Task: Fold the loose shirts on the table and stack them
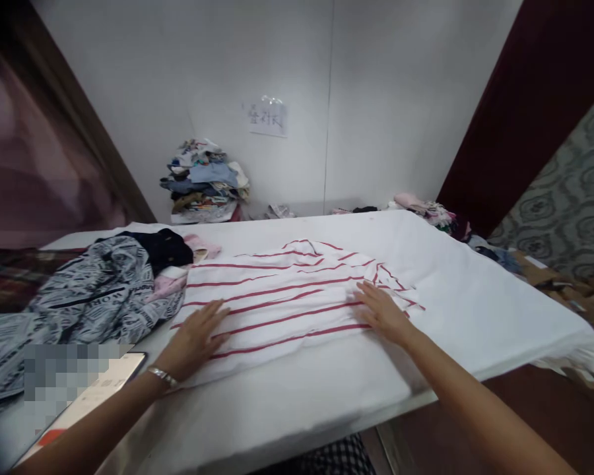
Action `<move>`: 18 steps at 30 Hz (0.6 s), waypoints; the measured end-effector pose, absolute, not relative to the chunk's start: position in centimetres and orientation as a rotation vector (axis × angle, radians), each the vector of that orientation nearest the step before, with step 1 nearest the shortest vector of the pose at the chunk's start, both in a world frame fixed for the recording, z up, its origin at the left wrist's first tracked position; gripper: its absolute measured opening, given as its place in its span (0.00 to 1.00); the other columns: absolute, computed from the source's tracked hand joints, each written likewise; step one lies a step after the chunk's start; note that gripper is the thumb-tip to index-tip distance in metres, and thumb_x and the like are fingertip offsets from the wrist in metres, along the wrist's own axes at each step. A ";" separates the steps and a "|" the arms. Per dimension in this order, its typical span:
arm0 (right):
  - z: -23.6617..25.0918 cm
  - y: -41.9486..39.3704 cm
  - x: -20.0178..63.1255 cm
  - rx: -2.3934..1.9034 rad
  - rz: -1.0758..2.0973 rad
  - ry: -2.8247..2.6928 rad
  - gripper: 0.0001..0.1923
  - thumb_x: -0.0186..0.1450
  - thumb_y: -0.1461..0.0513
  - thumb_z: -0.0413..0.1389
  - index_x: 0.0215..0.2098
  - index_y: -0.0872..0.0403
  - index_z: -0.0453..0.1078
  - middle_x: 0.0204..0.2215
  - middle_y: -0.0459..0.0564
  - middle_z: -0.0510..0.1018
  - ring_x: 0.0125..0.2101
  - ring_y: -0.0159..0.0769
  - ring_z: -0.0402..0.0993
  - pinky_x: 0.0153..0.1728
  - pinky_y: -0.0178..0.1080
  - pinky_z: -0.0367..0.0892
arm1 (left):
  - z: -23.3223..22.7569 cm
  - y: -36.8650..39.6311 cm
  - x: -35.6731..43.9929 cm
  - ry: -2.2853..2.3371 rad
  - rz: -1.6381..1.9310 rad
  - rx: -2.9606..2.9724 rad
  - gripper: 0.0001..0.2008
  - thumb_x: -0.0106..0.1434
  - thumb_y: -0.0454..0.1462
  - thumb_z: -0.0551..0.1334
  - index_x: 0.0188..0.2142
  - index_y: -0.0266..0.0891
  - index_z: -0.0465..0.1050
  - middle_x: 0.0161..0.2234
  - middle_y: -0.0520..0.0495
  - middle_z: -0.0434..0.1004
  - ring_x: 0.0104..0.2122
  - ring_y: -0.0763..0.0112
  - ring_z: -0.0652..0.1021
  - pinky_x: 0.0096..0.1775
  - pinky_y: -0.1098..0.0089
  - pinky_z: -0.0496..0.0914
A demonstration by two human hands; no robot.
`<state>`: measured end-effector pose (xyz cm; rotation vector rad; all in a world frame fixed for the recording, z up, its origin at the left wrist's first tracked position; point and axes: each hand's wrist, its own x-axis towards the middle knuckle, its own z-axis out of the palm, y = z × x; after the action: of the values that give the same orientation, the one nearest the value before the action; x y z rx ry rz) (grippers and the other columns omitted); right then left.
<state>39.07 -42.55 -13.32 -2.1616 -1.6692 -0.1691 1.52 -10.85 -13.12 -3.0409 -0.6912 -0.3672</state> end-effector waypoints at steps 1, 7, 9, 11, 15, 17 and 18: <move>-13.9 -42.2 38.5 -2.187 -0.078 -1.715 0.24 0.67 0.52 0.47 0.60 0.47 0.62 0.62 0.52 0.60 0.63 0.46 0.52 0.59 0.54 0.53 | -13.6 -11.3 1.7 -0.699 -0.298 -3.062 0.27 0.63 0.49 0.53 0.58 0.39 0.64 0.62 0.37 0.58 0.62 0.54 0.60 0.59 0.50 0.57; -15.7 -41.6 38.0 -2.376 0.203 -1.717 0.30 0.68 0.46 0.41 0.65 0.45 0.51 0.66 0.50 0.47 0.65 0.46 0.38 0.62 0.58 0.42 | -15.1 -10.3 1.8 -0.765 -0.261 -3.165 0.26 0.64 0.49 0.51 0.59 0.44 0.62 0.63 0.41 0.57 0.62 0.57 0.60 0.58 0.51 0.58; -15.1 -41.1 38.0 -2.385 0.177 -1.707 0.31 0.68 0.45 0.40 0.66 0.45 0.49 0.66 0.49 0.44 0.66 0.46 0.35 0.62 0.58 0.40 | -14.0 -8.6 2.5 -0.812 -0.405 -3.123 0.25 0.64 0.49 0.51 0.57 0.43 0.65 0.62 0.41 0.59 0.61 0.58 0.62 0.58 0.55 0.60; -14.5 -40.1 37.7 -2.376 0.132 -1.715 0.31 0.68 0.45 0.39 0.66 0.45 0.47 0.67 0.48 0.41 0.66 0.46 0.32 0.62 0.58 0.38 | -12.2 -6.5 4.0 -0.876 -0.520 -3.033 0.24 0.64 0.49 0.52 0.55 0.40 0.67 0.61 0.40 0.61 0.60 0.58 0.63 0.58 0.57 0.60; -15.0 -38.0 36.9 -2.316 0.182 -1.852 0.31 0.68 0.45 0.39 0.66 0.43 0.45 0.67 0.47 0.41 0.66 0.46 0.34 0.62 0.58 0.38 | -8.7 -2.3 9.4 -1.056 -0.505 -2.896 0.23 0.64 0.47 0.52 0.54 0.38 0.67 0.61 0.40 0.62 0.60 0.61 0.62 0.60 0.60 0.56; -15.9 -37.5 36.7 -2.294 0.201 -1.900 0.31 0.68 0.45 0.40 0.66 0.41 0.44 0.66 0.46 0.42 0.66 0.45 0.35 0.62 0.58 0.39 | -7.9 -0.7 12.6 -1.137 -0.410 -2.886 0.25 0.65 0.48 0.50 0.56 0.38 0.64 0.61 0.40 0.60 0.61 0.62 0.61 0.60 0.60 0.55; -16.3 -37.4 36.7 -2.286 0.193 -1.911 0.31 0.68 0.45 0.41 0.66 0.41 0.43 0.67 0.46 0.42 0.66 0.45 0.36 0.62 0.58 0.39 | -7.7 -0.1 14.1 -1.165 -0.335 -2.888 0.26 0.65 0.49 0.50 0.58 0.39 0.63 0.62 0.40 0.59 0.61 0.61 0.60 0.59 0.59 0.55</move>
<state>36.72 -37.40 -16.34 -2.2864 -1.9106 0.1928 14.15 -0.09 -7.74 -2.8876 -1.1653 -0.3351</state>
